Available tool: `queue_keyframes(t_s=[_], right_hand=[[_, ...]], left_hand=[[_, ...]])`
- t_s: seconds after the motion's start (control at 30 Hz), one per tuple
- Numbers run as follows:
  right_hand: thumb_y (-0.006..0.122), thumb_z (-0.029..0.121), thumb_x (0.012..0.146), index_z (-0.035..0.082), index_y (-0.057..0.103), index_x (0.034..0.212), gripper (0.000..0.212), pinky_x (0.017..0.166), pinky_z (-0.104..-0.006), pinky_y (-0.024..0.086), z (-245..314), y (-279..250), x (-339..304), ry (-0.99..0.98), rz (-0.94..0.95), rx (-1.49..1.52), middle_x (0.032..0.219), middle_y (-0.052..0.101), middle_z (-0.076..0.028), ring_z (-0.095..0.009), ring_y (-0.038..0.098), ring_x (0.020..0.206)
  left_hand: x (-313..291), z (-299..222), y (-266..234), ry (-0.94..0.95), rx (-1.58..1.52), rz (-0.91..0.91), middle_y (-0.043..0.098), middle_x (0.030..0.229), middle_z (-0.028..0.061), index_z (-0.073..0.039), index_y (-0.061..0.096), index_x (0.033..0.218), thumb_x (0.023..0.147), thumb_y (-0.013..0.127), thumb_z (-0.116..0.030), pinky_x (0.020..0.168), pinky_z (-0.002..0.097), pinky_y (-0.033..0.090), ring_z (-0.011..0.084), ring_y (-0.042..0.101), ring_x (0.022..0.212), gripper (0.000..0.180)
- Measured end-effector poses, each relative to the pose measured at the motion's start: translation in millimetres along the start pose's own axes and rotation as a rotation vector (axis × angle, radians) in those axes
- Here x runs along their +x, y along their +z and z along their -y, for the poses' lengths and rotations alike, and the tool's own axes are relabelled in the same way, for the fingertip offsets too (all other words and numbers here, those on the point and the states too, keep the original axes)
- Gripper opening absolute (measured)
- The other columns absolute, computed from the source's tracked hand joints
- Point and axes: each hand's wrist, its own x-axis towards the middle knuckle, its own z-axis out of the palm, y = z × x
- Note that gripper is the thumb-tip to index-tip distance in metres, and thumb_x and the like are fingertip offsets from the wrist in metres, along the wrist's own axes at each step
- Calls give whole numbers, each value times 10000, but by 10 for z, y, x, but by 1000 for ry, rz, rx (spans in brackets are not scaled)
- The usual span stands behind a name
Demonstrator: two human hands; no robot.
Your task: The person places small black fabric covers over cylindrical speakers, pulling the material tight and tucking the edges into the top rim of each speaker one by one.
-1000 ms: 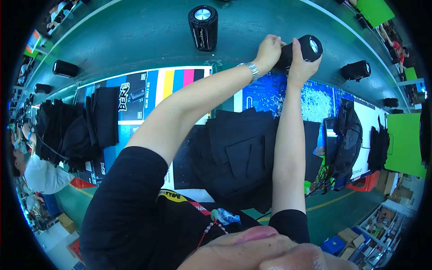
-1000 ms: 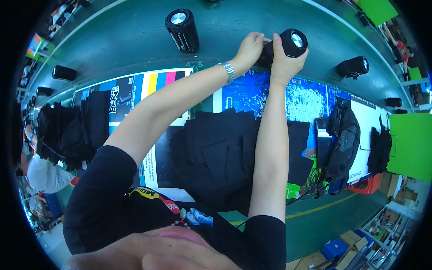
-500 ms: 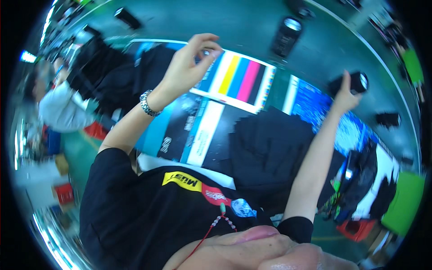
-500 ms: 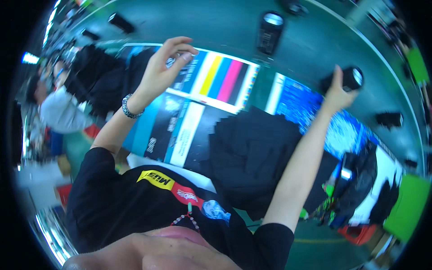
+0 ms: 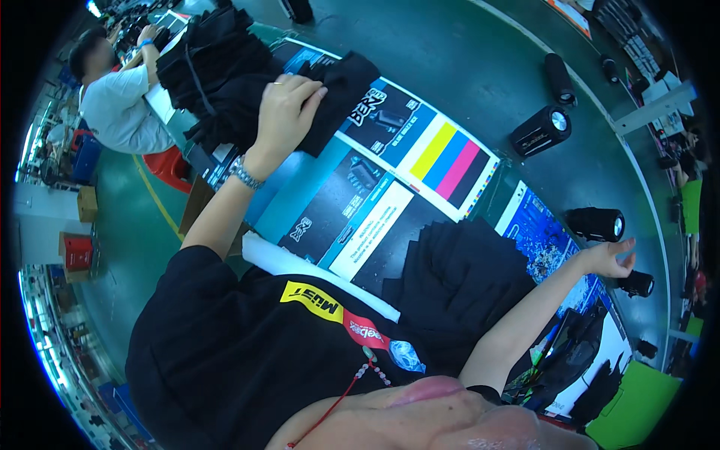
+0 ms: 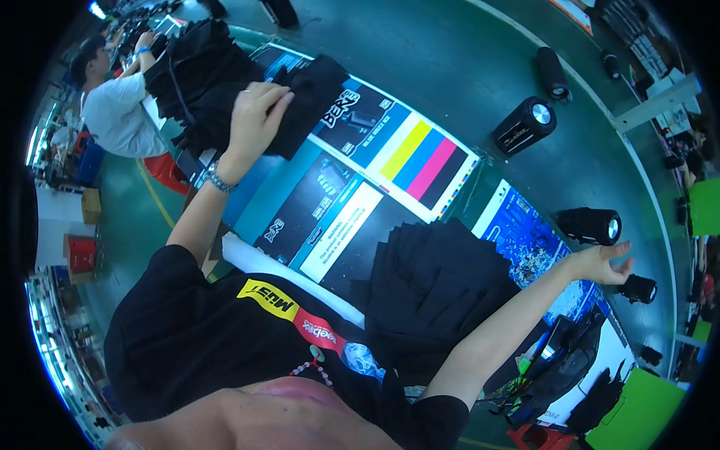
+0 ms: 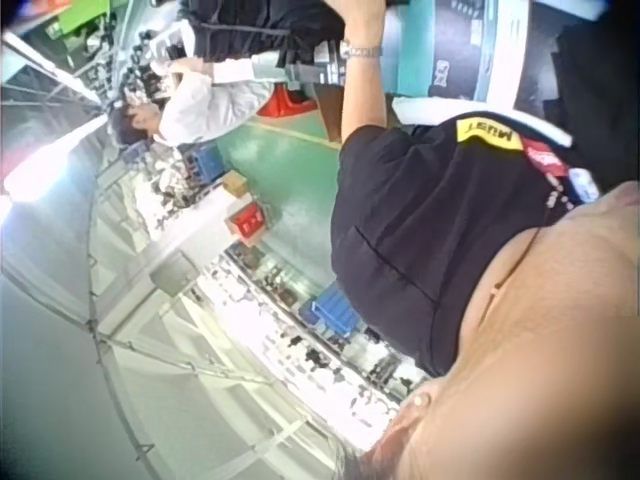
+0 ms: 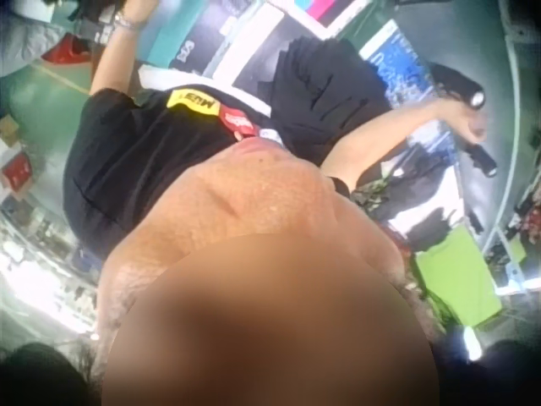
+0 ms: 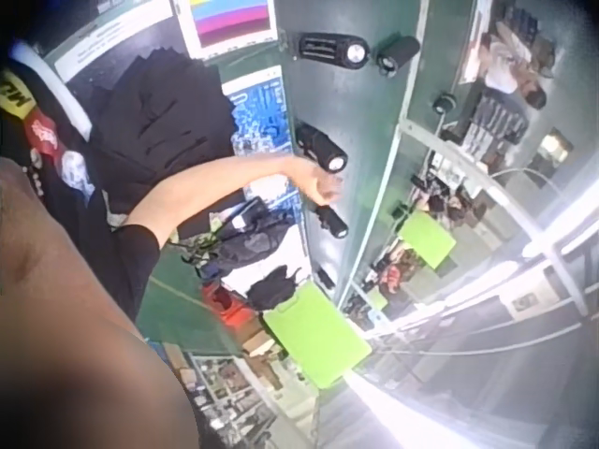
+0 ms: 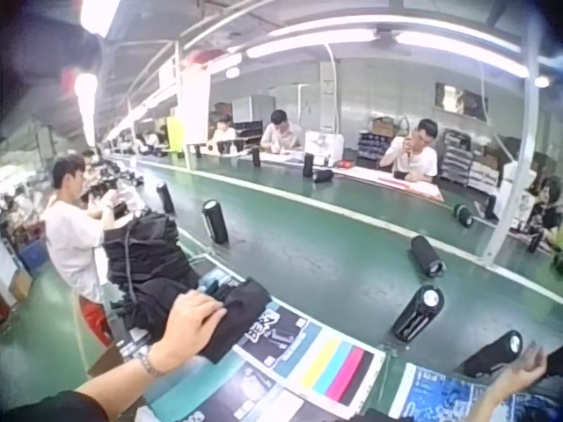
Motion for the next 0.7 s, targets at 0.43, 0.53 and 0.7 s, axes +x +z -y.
queue_keyframes(t_s=[0.43, 0.53, 0.7], right_hand=[[551, 166, 907, -18, 588, 1149, 306, 890, -293, 479, 1700, 109, -1048, 844, 1244, 987, 1121, 619, -112, -188, 611, 994], [568, 95, 897, 13, 587, 1194, 309, 859, -238, 471, 1783, 21, -1068, 882, 1308, 1042, 1087, 622, -65, -128, 597, 979], [627, 124, 873, 8, 603, 1095, 252, 817, -224, 470, 1650, 28, -1011, 803, 1278, 931, 1013, 623, -38, -100, 590, 940]], left_hand=[[919, -1866, 330, -350, -1792, 425, 654, 964, 33, 11, 603, 1060, 906, 579, -66, 814, 204, 467, 74, 605, 881, 174], [872, -2002, 543, -303, -1566, 396, 625, 968, 26, 6, 582, 1061, 912, 546, -56, 832, 221, 447, 75, 573, 903, 165], [922, -2079, 685, -508, -1950, 368, 600, 964, 39, 4, 583, 1051, 908, 508, -48, 799, 232, 457, 97, 566, 875, 170]])
